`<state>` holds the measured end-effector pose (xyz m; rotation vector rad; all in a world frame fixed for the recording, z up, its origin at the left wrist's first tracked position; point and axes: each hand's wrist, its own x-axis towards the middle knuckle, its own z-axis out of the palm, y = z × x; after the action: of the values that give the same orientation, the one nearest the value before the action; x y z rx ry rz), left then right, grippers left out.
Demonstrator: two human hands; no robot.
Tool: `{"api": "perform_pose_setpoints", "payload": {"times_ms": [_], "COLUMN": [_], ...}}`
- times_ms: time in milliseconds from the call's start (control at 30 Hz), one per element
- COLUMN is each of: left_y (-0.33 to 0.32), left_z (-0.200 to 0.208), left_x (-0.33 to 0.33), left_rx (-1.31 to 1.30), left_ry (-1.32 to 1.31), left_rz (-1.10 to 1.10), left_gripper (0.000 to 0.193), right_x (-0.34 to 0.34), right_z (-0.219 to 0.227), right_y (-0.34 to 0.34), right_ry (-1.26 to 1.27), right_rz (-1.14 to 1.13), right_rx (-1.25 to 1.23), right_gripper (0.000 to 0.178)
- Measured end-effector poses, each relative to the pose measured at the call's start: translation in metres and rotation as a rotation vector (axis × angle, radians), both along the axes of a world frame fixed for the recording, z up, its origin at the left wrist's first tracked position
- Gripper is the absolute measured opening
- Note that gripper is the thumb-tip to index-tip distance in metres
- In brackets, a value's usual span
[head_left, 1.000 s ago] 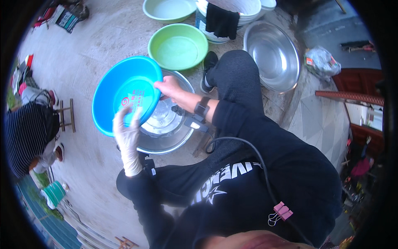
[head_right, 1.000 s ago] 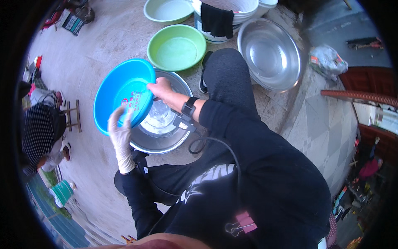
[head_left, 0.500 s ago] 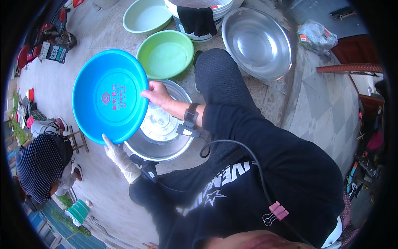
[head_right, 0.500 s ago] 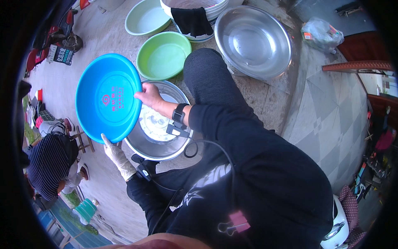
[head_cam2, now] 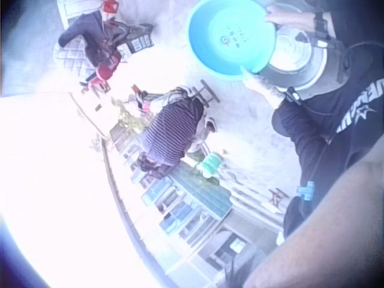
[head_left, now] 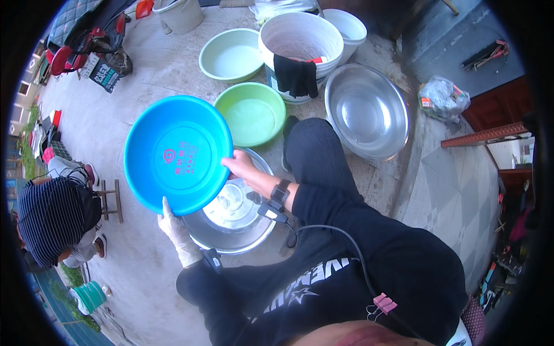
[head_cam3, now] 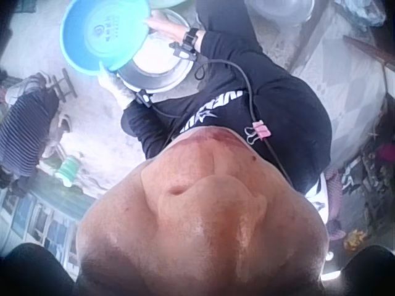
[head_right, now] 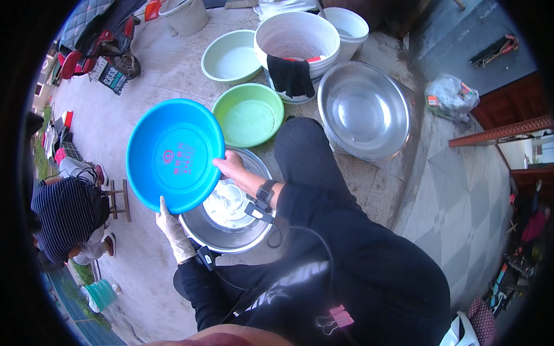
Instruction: The person scrubs a blue plastic basin with a dark cloth, then rinses it in a larger metal basin. Next, the person scrubs a light green plastic basin with the same cloth and rinses it in the metal basin. The cleaned basins are set aside.
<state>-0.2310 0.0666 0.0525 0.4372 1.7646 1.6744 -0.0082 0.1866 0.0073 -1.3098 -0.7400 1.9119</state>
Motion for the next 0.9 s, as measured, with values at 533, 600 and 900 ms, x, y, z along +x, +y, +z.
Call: {"api": "perform_pose_setpoints", "payload": {"times_ms": [533,600,900], "left_y": [0.000,-0.003,-0.009], "left_z": [0.018,0.014,-0.009], "left_x": [0.036,0.040,0.041], "left_rx": [-0.121,-0.171,-0.255], "left_ry": [0.082,0.087,0.098], "left_rz": [-0.395,-0.447,-0.548], "left_gripper": [0.045,0.044,0.040], "right_x": [0.168,0.200,0.255], "right_z": [0.118,0.110,0.046], "right_y": [0.189,0.212,0.244], "right_ry": [0.205,0.147,0.071], "right_rz": [-0.683,-0.769,-0.931], "right_rx": [0.429,0.407,0.206], "right_gripper": [0.029,0.033,0.039]}}
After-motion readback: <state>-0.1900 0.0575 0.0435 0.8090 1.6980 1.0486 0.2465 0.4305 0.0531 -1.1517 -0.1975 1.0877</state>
